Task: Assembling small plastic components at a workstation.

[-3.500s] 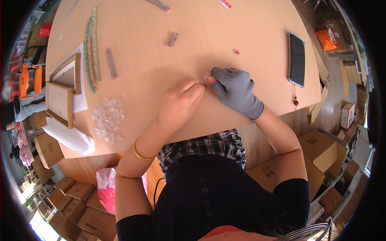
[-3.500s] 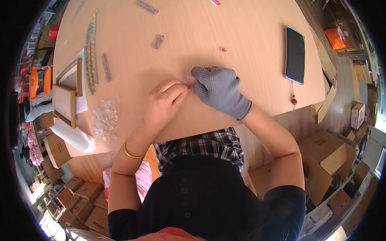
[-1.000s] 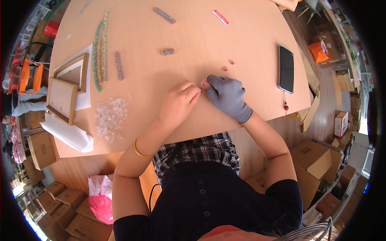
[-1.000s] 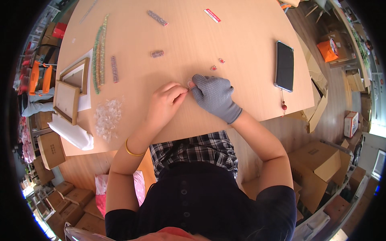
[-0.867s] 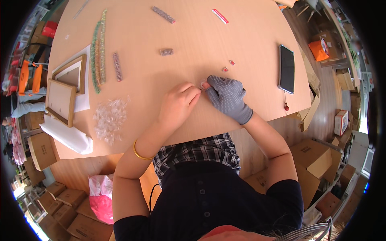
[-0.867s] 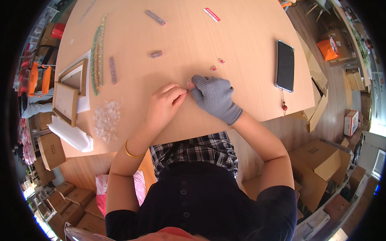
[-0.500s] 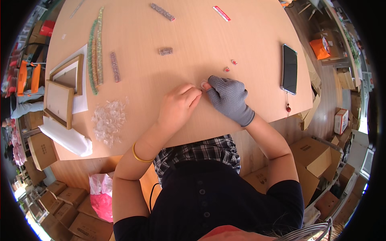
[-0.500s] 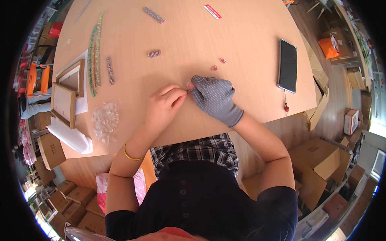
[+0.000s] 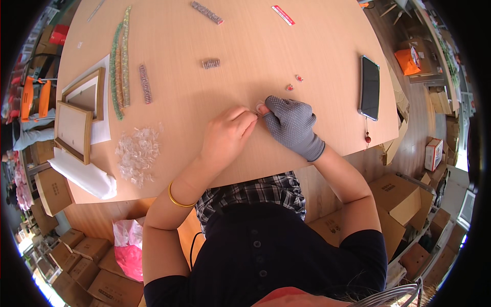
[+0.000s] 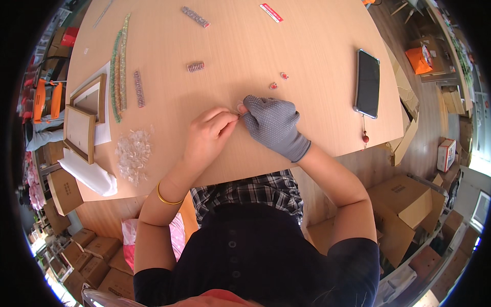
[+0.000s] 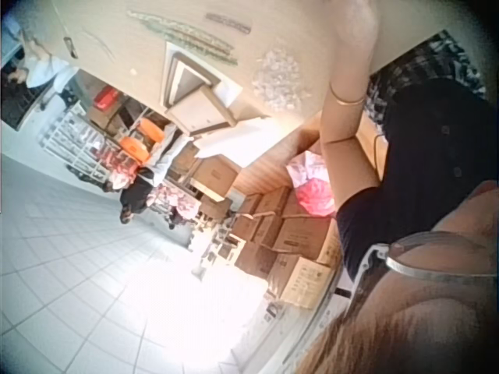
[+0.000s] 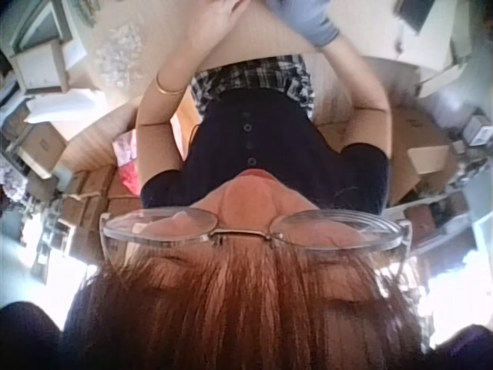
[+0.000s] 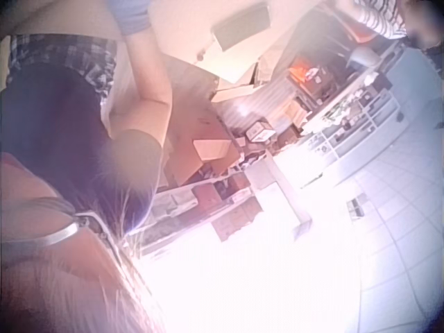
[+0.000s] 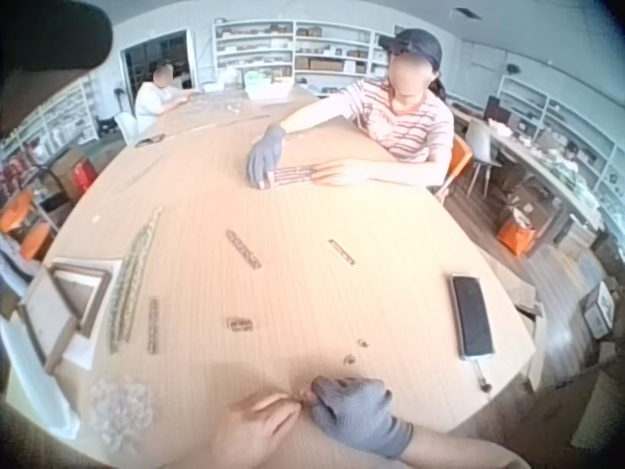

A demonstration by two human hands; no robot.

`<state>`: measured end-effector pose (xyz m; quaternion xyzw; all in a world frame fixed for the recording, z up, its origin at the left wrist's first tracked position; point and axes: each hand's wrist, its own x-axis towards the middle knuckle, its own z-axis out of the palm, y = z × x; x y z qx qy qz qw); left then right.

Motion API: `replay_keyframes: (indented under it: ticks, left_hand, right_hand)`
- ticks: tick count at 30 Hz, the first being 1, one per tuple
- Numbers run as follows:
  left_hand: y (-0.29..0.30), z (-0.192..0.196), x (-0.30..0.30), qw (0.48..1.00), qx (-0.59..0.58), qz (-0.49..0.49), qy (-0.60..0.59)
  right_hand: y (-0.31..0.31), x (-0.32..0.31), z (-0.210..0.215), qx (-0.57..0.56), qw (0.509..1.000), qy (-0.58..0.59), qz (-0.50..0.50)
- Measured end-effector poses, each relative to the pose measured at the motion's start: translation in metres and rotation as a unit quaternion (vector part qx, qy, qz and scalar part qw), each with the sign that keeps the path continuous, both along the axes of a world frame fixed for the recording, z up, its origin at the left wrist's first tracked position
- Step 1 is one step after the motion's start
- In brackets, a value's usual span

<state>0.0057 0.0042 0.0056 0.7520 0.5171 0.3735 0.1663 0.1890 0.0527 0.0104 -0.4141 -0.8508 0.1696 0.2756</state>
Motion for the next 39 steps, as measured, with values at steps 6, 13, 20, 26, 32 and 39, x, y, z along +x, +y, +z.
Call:
replay_keyframes:
  ticks: [6,13,20,26,32,39]
  left_hand:
    - [0.001,0.001,0.000,1.000,0.010,0.002,-0.009]
    - [0.000,0.000,0.000,1.000,0.008,0.001,-0.007]
    - [-0.001,0.001,0.001,1.000,0.007,0.000,-0.015]
    - [0.001,0.002,0.001,1.000,0.005,0.000,0.002]
    - [0.001,0.001,-0.001,0.999,-0.039,0.016,-0.024]
    - [0.001,0.001,0.000,0.995,-0.070,0.049,-0.048]
  right_hand:
    - [-0.001,-0.004,0.004,0.006,1.000,-0.007,0.001]
    - [-0.001,-0.002,0.007,-0.009,1.000,-0.007,0.018]
    - [-0.002,0.001,-0.003,-0.018,1.000,0.002,0.005]
    - [0.002,-0.001,0.009,-0.023,1.000,-0.011,0.012]
    - [0.005,0.003,0.004,-0.127,0.975,0.165,-0.084]
    - [-0.005,0.002,0.009,-0.026,0.989,0.139,0.047]
